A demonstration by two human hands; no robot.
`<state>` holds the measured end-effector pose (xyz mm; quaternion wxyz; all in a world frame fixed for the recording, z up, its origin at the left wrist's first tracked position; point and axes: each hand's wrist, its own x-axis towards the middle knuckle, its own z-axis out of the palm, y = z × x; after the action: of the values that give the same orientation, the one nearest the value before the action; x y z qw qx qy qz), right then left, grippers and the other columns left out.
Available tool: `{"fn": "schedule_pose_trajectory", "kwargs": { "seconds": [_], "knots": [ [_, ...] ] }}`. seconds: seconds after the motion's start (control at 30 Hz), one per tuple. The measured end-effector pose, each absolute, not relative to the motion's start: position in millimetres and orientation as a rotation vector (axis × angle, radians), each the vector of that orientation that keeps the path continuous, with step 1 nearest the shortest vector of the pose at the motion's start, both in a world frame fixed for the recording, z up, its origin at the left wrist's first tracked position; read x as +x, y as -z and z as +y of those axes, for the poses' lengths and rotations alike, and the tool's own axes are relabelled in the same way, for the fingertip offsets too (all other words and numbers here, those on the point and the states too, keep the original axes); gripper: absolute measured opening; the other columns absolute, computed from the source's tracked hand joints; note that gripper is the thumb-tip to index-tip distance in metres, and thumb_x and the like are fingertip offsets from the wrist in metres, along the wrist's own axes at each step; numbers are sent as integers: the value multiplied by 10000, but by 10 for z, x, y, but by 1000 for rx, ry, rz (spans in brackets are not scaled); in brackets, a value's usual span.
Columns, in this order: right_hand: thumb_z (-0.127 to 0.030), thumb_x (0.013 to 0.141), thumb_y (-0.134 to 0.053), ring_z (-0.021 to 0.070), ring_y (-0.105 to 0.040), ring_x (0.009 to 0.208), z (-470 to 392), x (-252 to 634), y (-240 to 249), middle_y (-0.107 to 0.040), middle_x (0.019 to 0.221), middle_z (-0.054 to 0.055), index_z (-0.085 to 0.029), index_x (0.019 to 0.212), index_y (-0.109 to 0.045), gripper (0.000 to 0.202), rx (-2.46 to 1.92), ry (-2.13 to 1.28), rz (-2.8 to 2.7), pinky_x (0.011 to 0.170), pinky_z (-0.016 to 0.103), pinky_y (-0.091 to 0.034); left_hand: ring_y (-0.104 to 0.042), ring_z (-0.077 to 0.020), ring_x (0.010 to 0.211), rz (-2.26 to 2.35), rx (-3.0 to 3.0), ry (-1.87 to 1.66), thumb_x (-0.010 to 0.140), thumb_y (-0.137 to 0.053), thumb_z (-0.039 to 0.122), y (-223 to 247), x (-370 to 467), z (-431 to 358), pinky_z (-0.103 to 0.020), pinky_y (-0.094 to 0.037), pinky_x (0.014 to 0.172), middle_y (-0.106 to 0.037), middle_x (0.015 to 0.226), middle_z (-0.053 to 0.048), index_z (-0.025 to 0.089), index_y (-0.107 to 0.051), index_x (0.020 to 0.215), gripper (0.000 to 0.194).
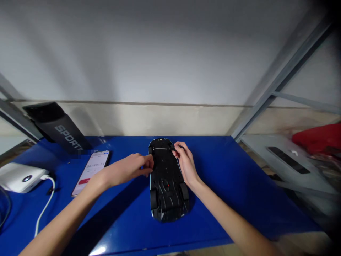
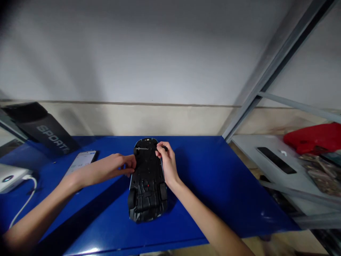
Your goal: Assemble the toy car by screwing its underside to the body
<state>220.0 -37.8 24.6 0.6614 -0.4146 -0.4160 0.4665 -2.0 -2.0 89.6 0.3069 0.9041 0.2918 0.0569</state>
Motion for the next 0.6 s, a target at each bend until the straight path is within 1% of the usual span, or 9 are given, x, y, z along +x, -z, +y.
{"fn": "schedule_pose_trajectory", "kwargs": {
  "seconds": [0.23, 0.33, 0.43, 0.53, 0.6],
  "knots": [
    [-417, 871, -596, 135, -485, 722, -390, 2199, -266, -494, 778, -31, -242, 923, -570, 185, -936, -1053, -941, 728, 269, -397, -605, -145, 652, 702, 2322, -64, 942, -531, 319, -916, 23, 99, -272, -354, 598, -727, 761, -9, 209, -659, 918, 170],
    [-416, 862, -598, 133, -489, 717, -386, 2201, -260, -498, 780, -33, -242, 916, -570, 184, -933, -1053, -939, 730, 270, -402, -591, -138, 643, 687, 2353, -25, 917, -554, 296, -886, 42, 153, -263, -358, 599, -721, 748, 0, 208, -657, 897, 136],
    [-411, 853, -605, 125, -488, 715, -380, 2204, -249, -502, 806, -32, -236, 901, -570, 184, -919, -1054, -932, 727, 266, -403, -517, -117, 579, 736, 2419, -30, 879, -581, 278, -846, 68, 191, -250, -333, 569, -662, 680, 23, 202, -653, 846, 110],
    [-403, 853, -609, 118, -486, 715, -378, 2207, -240, -506, 823, -30, -231, 902, -578, 181, -908, -1058, -926, 720, 261, -397, -424, -102, 530, 790, 2471, -30, 858, -604, 311, -823, 92, 205, -246, -292, 535, -577, 614, 41, 193, -638, 801, 135],
    [-397, 852, -612, 117, -486, 717, -379, 2210, -235, -511, 824, -30, -230, 906, -585, 177, -903, -1062, -924, 719, 261, -393, -399, -99, 533, 808, 2487, -13, 854, -614, 336, -820, 102, 202, -245, -285, 535, -553, 608, 45, 191, -619, 781, 163]
  ]
}}
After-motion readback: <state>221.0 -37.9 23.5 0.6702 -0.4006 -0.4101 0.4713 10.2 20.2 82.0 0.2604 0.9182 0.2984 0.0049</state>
